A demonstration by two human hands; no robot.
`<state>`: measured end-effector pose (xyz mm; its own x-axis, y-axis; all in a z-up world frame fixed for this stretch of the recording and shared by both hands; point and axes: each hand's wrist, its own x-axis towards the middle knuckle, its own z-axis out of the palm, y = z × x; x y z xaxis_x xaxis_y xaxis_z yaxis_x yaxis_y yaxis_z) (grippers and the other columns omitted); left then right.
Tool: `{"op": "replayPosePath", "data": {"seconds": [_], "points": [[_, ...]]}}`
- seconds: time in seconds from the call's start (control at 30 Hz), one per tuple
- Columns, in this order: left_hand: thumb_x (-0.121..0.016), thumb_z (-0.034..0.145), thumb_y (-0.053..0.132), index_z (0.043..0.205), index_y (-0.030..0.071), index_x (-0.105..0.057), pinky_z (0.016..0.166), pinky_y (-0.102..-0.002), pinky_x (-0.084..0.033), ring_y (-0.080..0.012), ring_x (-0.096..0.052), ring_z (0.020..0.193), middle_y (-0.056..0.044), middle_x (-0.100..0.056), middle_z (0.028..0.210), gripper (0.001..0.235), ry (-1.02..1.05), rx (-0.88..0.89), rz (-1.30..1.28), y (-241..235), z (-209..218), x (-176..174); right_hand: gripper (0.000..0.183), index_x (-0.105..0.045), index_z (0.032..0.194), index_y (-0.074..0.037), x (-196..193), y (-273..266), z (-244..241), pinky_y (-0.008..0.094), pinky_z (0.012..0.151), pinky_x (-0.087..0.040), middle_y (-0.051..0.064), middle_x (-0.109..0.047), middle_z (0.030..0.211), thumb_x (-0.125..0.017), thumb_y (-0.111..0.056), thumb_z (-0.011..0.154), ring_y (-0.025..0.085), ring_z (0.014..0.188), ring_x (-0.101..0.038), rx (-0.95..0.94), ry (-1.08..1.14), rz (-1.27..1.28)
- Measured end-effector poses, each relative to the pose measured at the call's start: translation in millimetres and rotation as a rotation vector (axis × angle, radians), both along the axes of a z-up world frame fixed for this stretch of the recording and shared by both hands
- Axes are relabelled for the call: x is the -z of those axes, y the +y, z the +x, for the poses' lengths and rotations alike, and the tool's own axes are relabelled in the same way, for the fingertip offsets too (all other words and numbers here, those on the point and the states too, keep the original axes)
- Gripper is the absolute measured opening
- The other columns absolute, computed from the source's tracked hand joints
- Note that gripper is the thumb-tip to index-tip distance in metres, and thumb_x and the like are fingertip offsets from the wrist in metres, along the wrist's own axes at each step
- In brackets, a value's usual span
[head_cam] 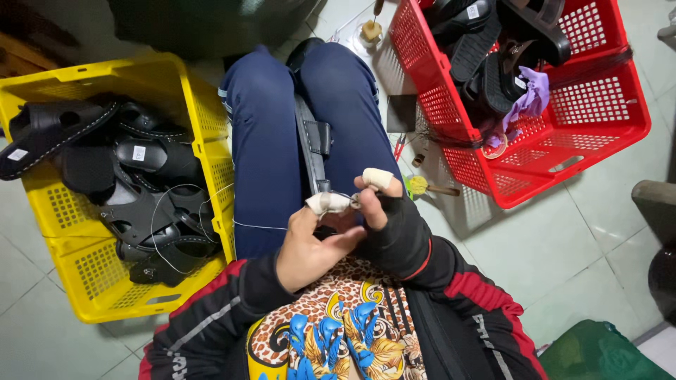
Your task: The person sits on the floor and sews a black sandal using a needle and white thread. They hold the sandal between their legs and pull the thread through the sole repeatedly. The person then uses a pair of red scissors to cut the thread.
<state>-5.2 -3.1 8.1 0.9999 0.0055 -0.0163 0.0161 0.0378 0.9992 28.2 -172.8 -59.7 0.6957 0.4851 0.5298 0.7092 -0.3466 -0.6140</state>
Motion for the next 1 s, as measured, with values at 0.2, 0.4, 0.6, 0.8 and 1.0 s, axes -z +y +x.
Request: {"op": "replayPosePath", "data": {"seconds": [0.2, 0.4, 0.6, 0.8, 1.0], "points": [[-0.074, 0.08, 0.005, 0.09, 0.0, -0.065, 0.066, -0.035, -0.056, -0.0272, -0.07, 0.069, -0.012, -0.071, 0.078, 0.015, -0.181, -0.152, 0.192, 22.3, -14.2, 6.2, 0.055, -0.054, 0.128, -0.007, -48.5, -5.5, 5.3, 0.036, 0.075, -0.055, 0.022, -0.059, 0.109, -0.072, -0.015, 0.077, 0.033, 0.091, -0.063, 0.005, 0.14, 0.034], [-0.084, 0.071, 0.024, 0.114, 0.003, -0.065, 0.078, -0.042, -0.054, -0.037, -0.066, 0.088, -0.017, -0.061, 0.099, 0.051, -0.208, -0.035, 0.527, 46.8, -34.3, 29.6, 0.033, -0.068, 0.113, -0.008, -48.8, -6.7, -8.4, 0.039, 0.083, -0.054, 0.017, -0.067, 0.107, -0.071, -0.016, 0.082, 0.034, 0.1, -0.066, -0.116, 0.602, -0.006], [-0.08, 0.073, 0.041, 0.133, 0.009, -0.052, 0.078, -0.044, -0.053, -0.0383, -0.063, 0.092, -0.017, -0.051, 0.112, 0.074, -0.251, 0.016, 0.673, 31.7, -44.0, 64.2, 0.024, -0.066, 0.107, -0.007, -18.4, -8.5, -23.1, 0.04, 0.068, -0.056, 0.016, -0.069, 0.088, -0.066, -0.014, 0.084, 0.035, 0.081, -0.068, -0.245, 0.662, -0.227], [-0.079, 0.073, 0.032, 0.136, 0.009, -0.049, 0.07, -0.047, -0.053, -0.0438, -0.061, 0.088, -0.018, -0.045, 0.111, 0.073, -0.212, 0.074, 0.664, 32.0, -45.0, 70.5, 0.012, -0.068, 0.094, -0.014, -45.9, 2.1, -4.1, 0.037, 0.066, -0.054, 0.009, -0.058, 0.081, -0.065, -0.021, 0.086, 0.033, 0.076, -0.064, -0.397, 0.776, -0.038], [-0.084, 0.058, 0.026, 0.14, 0.015, -0.046, 0.076, -0.051, -0.053, -0.0469, -0.059, 0.098, -0.018, -0.043, 0.119, 0.09, -0.079, 0.097, 0.593, 39.9, -46.2, 69.5, 0.01, -0.07, 0.091, -0.007, -37.1, 24.3, -0.3, 0.03, 0.06, -0.053, 0.008, -0.062, 0.075, -0.064, -0.015, 0.089, 0.022, 0.064, -0.064, -0.516, 0.963, 0.237]]}}
